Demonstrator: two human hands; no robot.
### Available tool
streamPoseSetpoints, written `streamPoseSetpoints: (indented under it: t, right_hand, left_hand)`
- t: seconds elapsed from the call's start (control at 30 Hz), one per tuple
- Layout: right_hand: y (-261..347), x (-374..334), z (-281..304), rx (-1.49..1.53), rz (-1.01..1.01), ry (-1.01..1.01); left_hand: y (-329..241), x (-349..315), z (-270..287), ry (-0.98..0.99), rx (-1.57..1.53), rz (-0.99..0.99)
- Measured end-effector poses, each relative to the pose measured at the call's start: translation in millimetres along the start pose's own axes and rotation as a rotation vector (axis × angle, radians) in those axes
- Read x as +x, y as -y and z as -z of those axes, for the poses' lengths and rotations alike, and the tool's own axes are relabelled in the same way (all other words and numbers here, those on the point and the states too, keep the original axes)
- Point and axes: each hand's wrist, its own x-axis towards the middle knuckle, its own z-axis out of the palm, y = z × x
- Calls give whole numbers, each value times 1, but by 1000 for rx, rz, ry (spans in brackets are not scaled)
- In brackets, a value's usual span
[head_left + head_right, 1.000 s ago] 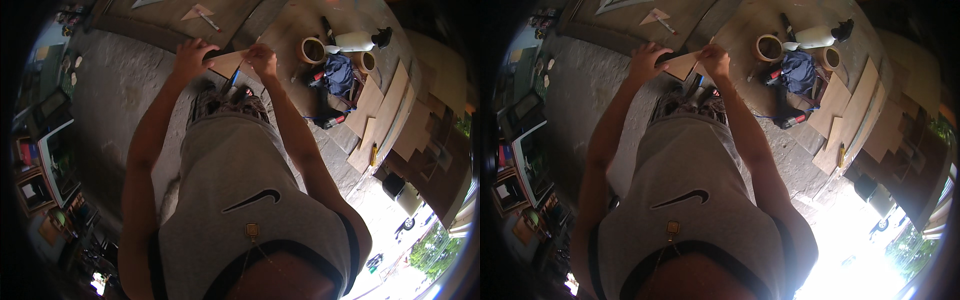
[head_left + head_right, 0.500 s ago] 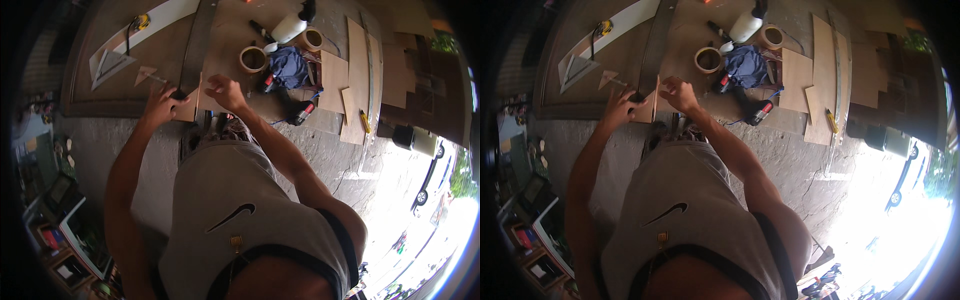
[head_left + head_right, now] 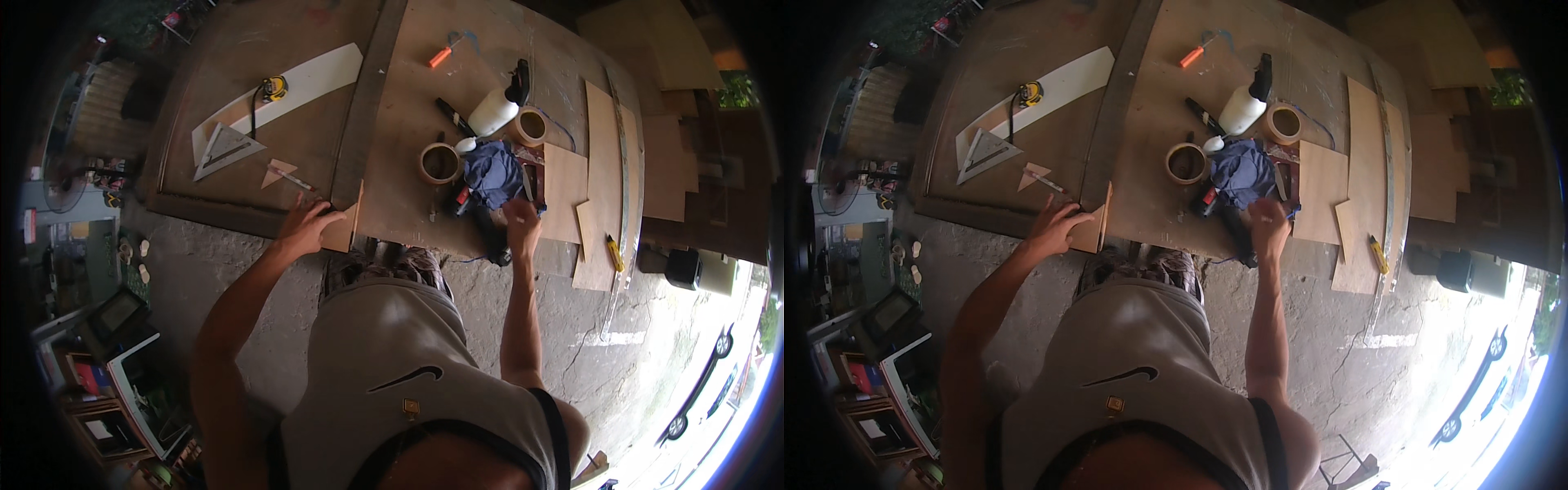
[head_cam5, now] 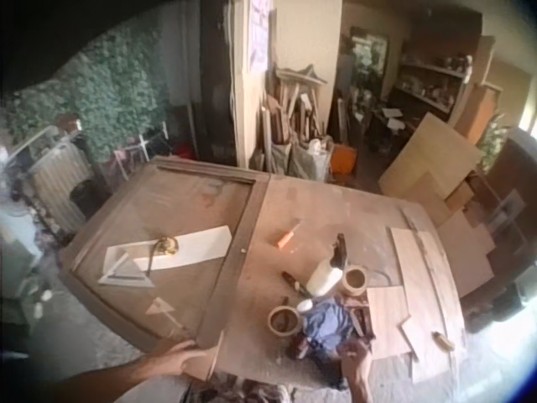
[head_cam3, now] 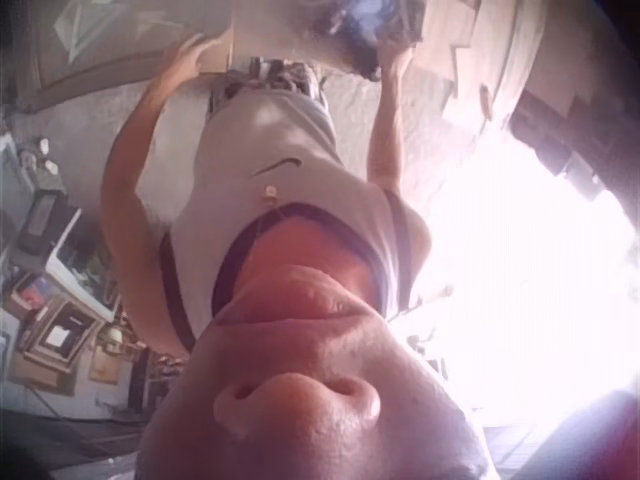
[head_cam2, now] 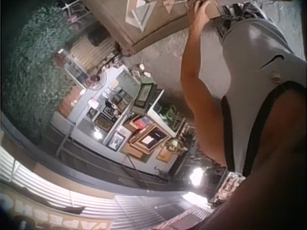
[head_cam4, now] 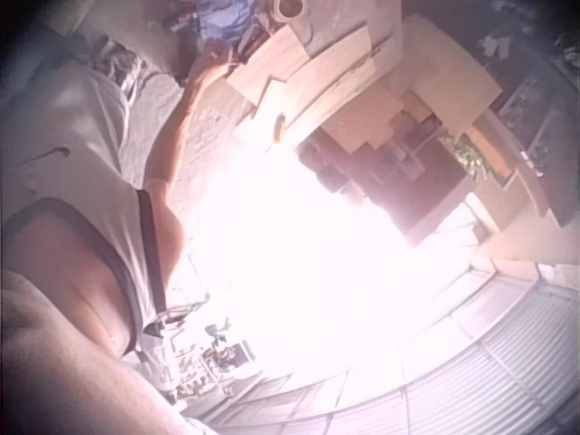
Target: The person measures and cuts a piece of plywood using a utility knife and ruler, then retrieves a hammer and nails. They nail a triangular wooden piece to a larger board on the workbench, repeatedly hammering nails into the wood.
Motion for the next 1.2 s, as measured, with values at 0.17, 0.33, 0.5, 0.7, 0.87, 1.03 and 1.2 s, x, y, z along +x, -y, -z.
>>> streamPoseSetpoints:
  t: [0.17,0.33,0.5,0.7,0.87,1.03,1.2]
  right_hand:
    - [39,-74,-22,77,-24,133]
    - [49,-145,-18,97,-188,37]
    - [-15,-262,-8,195,-467,-204]
    - [-95,-447,-13,58,-958,-117]
    - [-162,-585,-21,394,-1492,-235]
    - [-236,-660,25,512,-1382,-475]
    - [-294,-646,157,715,-1499,-769]
  left_hand:
    - [10,3,3,-18,-87,-14]
    - [28,16,14,-194,-373,-151]
    - [13,22,10,-510,-492,-251]
    - [-99,6,0,-416,-548,-447]
    - [-218,11,-34,-36,-499,-698]
    - [-351,44,-111,295,-351,-775]
    - [-490,92,-175,343,-434,-678]
